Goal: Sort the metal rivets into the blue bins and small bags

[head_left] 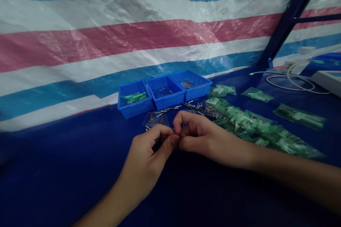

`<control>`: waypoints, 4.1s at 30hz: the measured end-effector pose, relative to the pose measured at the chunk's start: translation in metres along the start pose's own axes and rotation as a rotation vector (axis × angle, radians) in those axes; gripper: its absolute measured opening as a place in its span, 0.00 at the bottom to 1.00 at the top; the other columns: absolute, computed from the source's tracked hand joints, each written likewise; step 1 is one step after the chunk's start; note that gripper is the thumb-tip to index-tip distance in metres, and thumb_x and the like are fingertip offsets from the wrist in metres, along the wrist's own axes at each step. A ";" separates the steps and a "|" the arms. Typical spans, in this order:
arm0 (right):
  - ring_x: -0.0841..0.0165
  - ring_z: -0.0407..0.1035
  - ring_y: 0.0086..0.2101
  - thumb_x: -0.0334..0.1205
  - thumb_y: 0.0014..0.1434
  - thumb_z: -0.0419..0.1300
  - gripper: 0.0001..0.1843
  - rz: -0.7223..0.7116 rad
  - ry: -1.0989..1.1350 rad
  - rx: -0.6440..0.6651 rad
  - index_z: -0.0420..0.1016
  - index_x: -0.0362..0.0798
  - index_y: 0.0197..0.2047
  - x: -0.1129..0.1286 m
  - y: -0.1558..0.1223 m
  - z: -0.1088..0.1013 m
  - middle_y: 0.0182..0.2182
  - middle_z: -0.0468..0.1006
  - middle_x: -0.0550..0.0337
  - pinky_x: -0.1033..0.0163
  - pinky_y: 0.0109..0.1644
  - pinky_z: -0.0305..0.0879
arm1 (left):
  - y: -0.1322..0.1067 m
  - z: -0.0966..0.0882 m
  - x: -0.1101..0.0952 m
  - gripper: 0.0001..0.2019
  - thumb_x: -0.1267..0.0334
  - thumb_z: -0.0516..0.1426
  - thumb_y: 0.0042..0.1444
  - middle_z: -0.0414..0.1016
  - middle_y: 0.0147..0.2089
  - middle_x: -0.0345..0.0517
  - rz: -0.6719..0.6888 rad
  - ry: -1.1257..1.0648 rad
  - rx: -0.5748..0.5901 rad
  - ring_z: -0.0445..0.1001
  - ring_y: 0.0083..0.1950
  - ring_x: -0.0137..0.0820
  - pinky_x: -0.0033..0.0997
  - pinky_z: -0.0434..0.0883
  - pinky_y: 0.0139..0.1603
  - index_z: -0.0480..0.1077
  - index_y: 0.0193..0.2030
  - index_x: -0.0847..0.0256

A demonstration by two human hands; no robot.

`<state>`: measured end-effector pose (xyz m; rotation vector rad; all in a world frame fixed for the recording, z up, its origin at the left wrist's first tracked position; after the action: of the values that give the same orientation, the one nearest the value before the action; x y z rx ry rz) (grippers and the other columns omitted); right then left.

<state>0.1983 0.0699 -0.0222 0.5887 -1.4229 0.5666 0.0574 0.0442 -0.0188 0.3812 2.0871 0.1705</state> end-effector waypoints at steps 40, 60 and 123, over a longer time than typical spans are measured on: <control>0.81 0.58 0.18 0.35 0.59 0.53 0.05 -0.084 -0.205 -0.162 0.67 0.43 0.35 0.004 0.006 -0.003 0.26 0.71 0.64 0.74 0.19 0.55 | 0.001 -0.002 0.003 0.07 0.62 0.53 0.56 0.73 0.24 0.35 -0.014 0.077 -0.162 0.70 0.24 0.25 0.22 0.63 0.23 0.70 0.30 0.59; 0.69 0.64 0.25 0.40 0.62 0.46 0.17 -0.281 -1.588 -0.388 0.74 0.44 0.40 0.049 0.060 -0.047 0.26 0.75 0.54 0.64 0.28 0.50 | -0.001 -0.008 0.004 0.06 0.68 0.50 0.57 0.72 0.36 0.40 0.045 0.153 -0.299 0.69 0.36 0.29 0.29 0.67 0.36 0.68 0.37 0.57; 0.79 0.58 0.19 0.36 0.62 0.51 0.12 -0.230 -0.746 0.120 0.62 0.44 0.26 0.013 -0.004 -0.013 0.19 0.63 0.67 0.73 0.22 0.53 | 0.001 -0.002 0.001 0.11 0.60 0.50 0.58 0.69 0.24 0.37 0.007 -0.076 -0.025 0.67 0.26 0.26 0.23 0.64 0.26 0.70 0.29 0.58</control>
<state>0.2113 0.0756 -0.0103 1.1196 -1.9853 0.2470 0.0558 0.0458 -0.0184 0.3745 2.0069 0.1836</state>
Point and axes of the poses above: each hand's wrist, its own y-axis towards the middle knuckle, its own z-axis out of the palm, x = y × z, the point moved 2 cm from there along y, towards the middle knuckle
